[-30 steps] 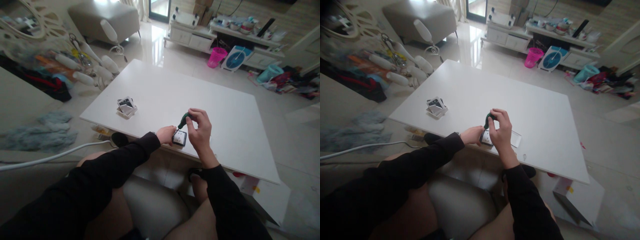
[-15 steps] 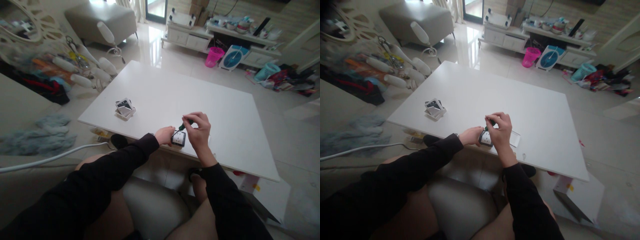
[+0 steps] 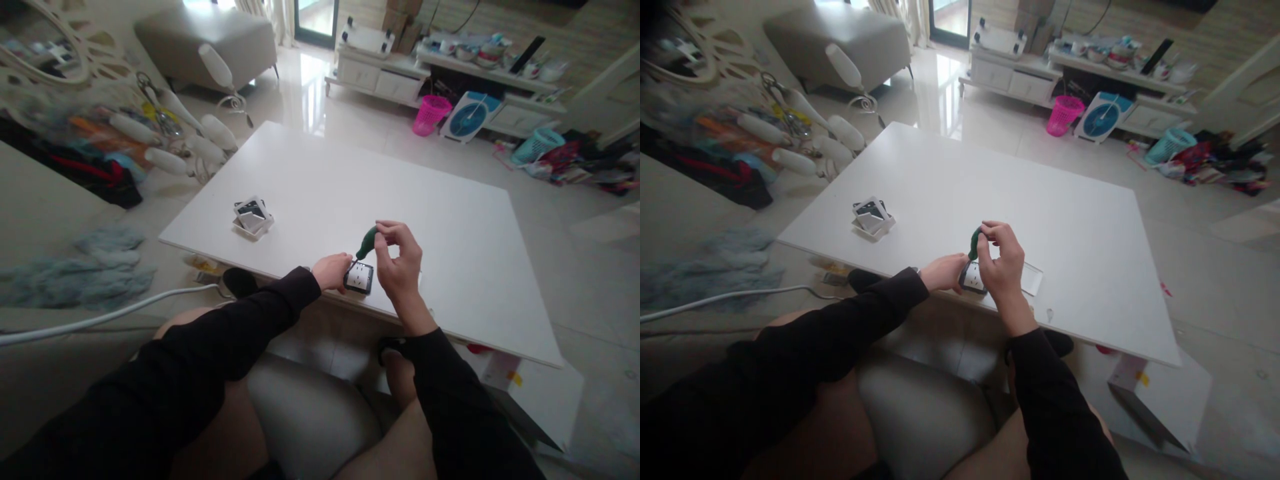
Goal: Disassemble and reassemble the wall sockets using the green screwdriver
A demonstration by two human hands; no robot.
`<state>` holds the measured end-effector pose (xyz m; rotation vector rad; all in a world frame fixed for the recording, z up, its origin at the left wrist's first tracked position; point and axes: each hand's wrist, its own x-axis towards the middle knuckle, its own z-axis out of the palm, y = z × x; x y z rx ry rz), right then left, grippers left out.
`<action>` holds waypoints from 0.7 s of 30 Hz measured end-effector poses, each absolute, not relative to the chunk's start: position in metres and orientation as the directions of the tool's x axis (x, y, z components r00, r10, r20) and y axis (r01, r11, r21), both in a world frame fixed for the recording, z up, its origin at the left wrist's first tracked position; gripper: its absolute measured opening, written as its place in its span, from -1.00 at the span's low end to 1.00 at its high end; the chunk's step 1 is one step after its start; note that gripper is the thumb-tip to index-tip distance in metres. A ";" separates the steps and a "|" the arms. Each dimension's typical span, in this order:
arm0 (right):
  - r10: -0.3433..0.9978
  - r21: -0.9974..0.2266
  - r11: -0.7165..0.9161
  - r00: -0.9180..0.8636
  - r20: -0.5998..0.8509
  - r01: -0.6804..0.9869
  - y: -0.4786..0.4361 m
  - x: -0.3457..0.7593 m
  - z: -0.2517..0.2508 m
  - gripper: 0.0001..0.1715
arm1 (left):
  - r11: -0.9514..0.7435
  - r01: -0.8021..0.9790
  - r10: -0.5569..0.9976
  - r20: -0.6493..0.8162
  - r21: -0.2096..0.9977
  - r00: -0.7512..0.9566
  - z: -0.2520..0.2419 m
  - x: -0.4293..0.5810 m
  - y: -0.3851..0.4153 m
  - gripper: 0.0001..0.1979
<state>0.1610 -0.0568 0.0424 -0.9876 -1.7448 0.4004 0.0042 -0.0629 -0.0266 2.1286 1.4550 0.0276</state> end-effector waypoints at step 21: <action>0.783 -0.706 0.617 -0.184 0.594 0.347 -0.056 0.157 0.045 -0.92 | -0.272 0.835 0.869 -0.251 0.479 0.427 -0.039 0.002 -0.060 -0.33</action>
